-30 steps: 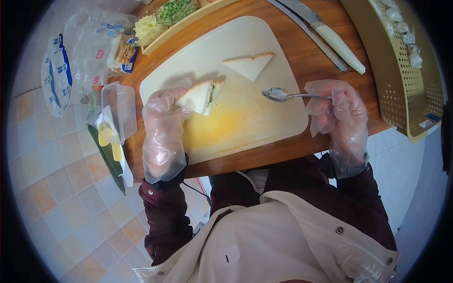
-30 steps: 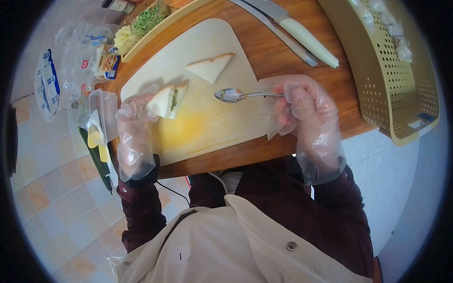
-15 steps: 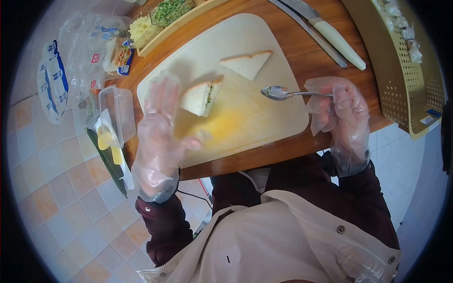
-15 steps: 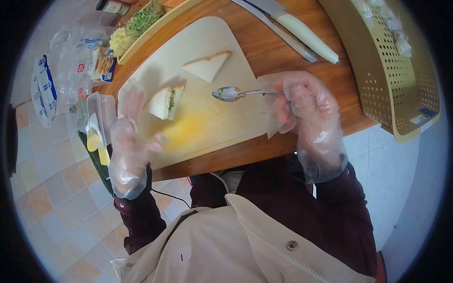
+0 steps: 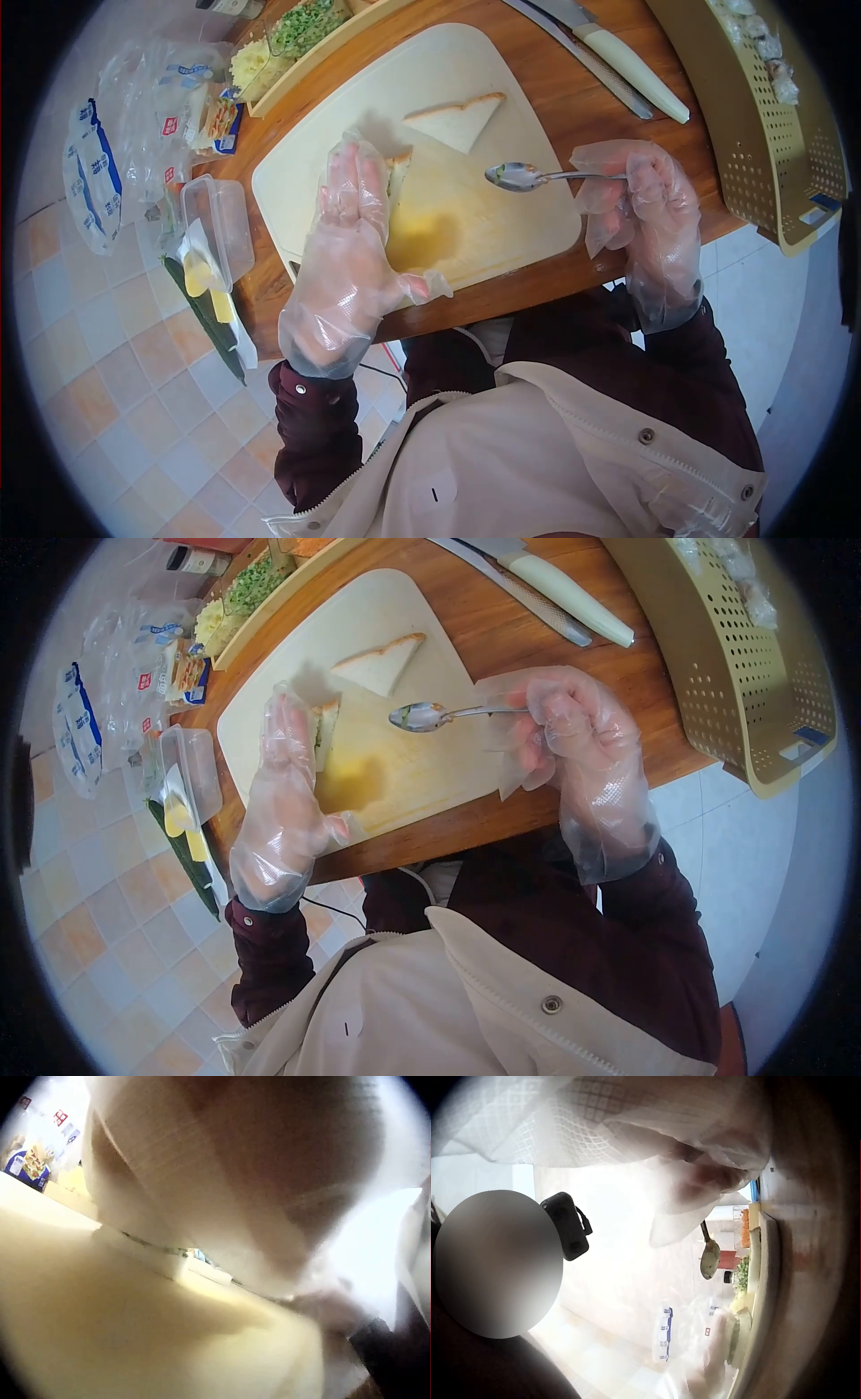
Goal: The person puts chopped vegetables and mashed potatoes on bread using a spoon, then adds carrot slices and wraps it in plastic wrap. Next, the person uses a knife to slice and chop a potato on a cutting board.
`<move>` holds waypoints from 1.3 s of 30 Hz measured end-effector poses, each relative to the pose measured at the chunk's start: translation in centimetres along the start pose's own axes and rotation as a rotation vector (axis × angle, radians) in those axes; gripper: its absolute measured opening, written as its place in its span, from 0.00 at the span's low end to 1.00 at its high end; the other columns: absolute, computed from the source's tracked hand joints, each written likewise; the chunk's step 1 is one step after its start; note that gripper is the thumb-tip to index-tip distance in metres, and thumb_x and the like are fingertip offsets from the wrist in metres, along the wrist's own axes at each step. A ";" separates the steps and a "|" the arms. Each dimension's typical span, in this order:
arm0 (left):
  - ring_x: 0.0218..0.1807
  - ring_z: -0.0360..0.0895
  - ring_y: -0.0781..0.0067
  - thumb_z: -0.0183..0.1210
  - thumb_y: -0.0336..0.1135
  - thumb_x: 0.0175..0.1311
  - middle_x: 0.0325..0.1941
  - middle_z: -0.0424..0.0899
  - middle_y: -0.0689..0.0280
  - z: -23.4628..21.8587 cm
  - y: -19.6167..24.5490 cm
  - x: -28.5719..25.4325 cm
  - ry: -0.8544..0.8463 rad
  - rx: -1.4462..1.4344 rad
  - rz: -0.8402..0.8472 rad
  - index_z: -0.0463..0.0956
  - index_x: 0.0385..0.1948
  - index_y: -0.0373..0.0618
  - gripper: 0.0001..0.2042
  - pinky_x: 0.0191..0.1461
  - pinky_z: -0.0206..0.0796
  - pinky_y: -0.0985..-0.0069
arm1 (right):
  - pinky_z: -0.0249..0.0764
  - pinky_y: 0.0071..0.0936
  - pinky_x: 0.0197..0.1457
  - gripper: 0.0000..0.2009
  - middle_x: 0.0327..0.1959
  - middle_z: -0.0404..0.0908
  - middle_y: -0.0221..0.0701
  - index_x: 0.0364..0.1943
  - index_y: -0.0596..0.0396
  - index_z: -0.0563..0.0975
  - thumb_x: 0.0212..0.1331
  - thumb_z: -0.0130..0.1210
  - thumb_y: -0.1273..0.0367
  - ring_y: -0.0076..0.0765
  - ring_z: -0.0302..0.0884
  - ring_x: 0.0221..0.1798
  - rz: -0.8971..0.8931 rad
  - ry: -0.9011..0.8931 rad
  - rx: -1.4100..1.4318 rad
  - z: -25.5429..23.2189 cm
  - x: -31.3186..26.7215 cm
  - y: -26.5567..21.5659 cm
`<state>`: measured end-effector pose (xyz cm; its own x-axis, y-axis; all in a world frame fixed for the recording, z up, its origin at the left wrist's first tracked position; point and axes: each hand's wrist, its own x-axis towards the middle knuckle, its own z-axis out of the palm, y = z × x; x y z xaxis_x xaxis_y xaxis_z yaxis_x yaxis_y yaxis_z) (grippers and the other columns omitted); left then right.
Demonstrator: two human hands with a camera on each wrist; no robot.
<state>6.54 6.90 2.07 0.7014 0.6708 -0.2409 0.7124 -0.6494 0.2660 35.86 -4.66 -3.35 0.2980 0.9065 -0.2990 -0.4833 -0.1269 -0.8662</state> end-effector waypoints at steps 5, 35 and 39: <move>0.87 0.36 0.33 0.45 0.90 0.48 0.86 0.41 0.33 0.7 0.0 -0.1 0.024 0.012 0.007 0.41 0.81 0.25 0.72 0.88 0.30 0.49 | 0.69 0.16 0.32 0.18 0.30 0.79 0.23 0.50 0.59 0.81 0.79 0.54 0.55 0.15 0.73 0.30 0.003 -0.004 0.008 -0.1 0.1 0.1; 0.81 0.58 0.51 0.55 0.54 0.75 0.89 0.49 0.50 1.7 -5.2 -11.7 0.307 -1.067 -0.069 0.52 0.82 0.34 0.42 0.81 0.48 0.64 | 0.64 0.15 0.29 0.20 0.32 0.74 0.22 0.59 0.62 0.78 0.77 0.59 0.58 0.14 0.66 0.29 -0.163 -0.112 0.004 0.1 -0.4 -0.5; 0.80 0.61 0.53 0.56 0.50 0.73 0.87 0.56 0.49 0.2 -3.1 -12.0 0.509 -0.654 -0.196 0.55 0.80 0.33 0.40 0.79 0.51 0.66 | 0.61 0.13 0.28 0.24 0.30 0.68 0.19 0.63 0.63 0.75 0.77 0.59 0.57 0.13 0.62 0.28 -0.245 -0.097 -0.017 0.5 -1.3 -1.9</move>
<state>-4.04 0.82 3.96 0.3595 0.9306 0.0682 0.5540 -0.2717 0.7869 36.00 -5.41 -1.08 0.3240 0.9452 -0.0401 -0.3919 0.0956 -0.9150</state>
